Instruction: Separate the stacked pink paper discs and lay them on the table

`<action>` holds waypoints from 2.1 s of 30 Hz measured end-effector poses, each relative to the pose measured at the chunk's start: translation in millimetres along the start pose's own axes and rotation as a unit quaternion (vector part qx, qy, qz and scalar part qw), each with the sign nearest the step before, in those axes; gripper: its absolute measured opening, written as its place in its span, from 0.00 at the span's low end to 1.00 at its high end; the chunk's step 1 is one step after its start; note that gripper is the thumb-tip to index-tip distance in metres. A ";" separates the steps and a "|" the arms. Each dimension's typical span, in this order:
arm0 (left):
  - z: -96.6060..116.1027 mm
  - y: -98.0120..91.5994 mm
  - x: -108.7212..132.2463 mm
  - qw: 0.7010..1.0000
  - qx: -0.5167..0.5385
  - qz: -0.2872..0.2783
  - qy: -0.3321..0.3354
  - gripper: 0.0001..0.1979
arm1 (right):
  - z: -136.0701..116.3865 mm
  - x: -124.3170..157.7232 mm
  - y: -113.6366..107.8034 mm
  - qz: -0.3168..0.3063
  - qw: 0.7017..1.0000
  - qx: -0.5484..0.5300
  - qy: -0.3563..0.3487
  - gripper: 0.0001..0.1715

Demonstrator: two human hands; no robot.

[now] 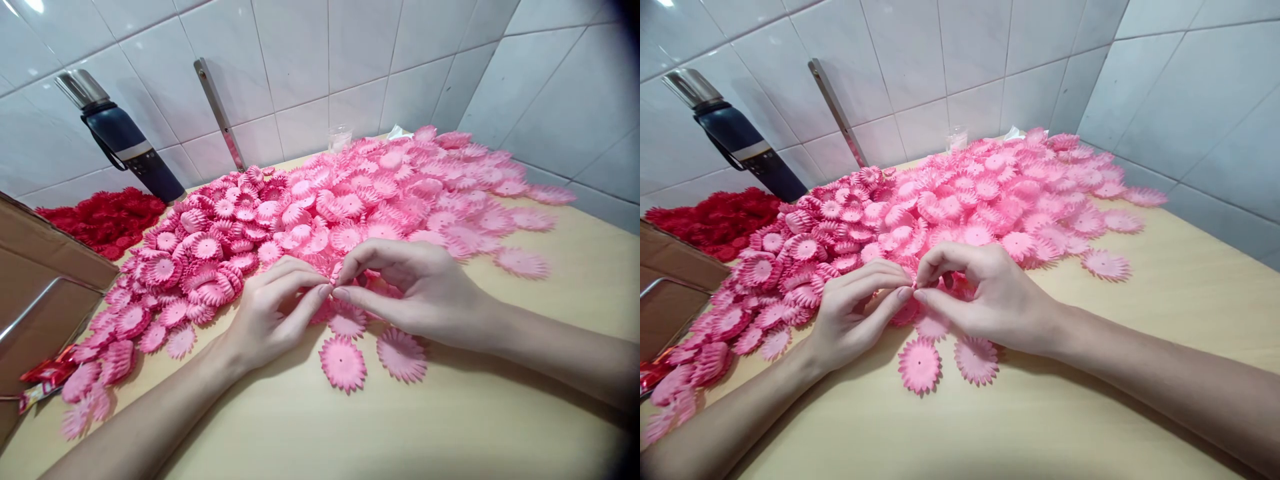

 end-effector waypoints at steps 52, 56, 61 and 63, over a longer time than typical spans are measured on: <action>4.8 -0.7 -2.8 1.000 -0.025 0.017 0.000 0.05 | -1.7 -0.5 -2.8 0.015 1.000 0.024 -0.005 0.11; 5.3 -2.7 -3.3 0.998 -0.041 0.037 -0.017 0.05 | -2.4 -0.8 -3.9 0.014 0.999 0.033 -0.013 0.12; 1.5 -5.7 -1.3 0.983 -0.053 0.134 -0.114 0.06 | -5.6 -1.5 -4.5 0.023 0.998 0.031 -0.046 0.14; 0.9 -5.7 -0.7 0.976 -0.038 0.168 -0.132 0.06 | -7.6 -2.1 -5.0 0.037 0.996 0.040 -0.064 0.14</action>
Point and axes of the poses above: each hand's wrist, its own x-axis away from the middle knuckle, its own y-axis out of the palm, z = x × y, the point moved 1 cm from there along -x, towards the middle knuckle, and after that the axes turned 4 degrees about x, right-handed, at the moved point
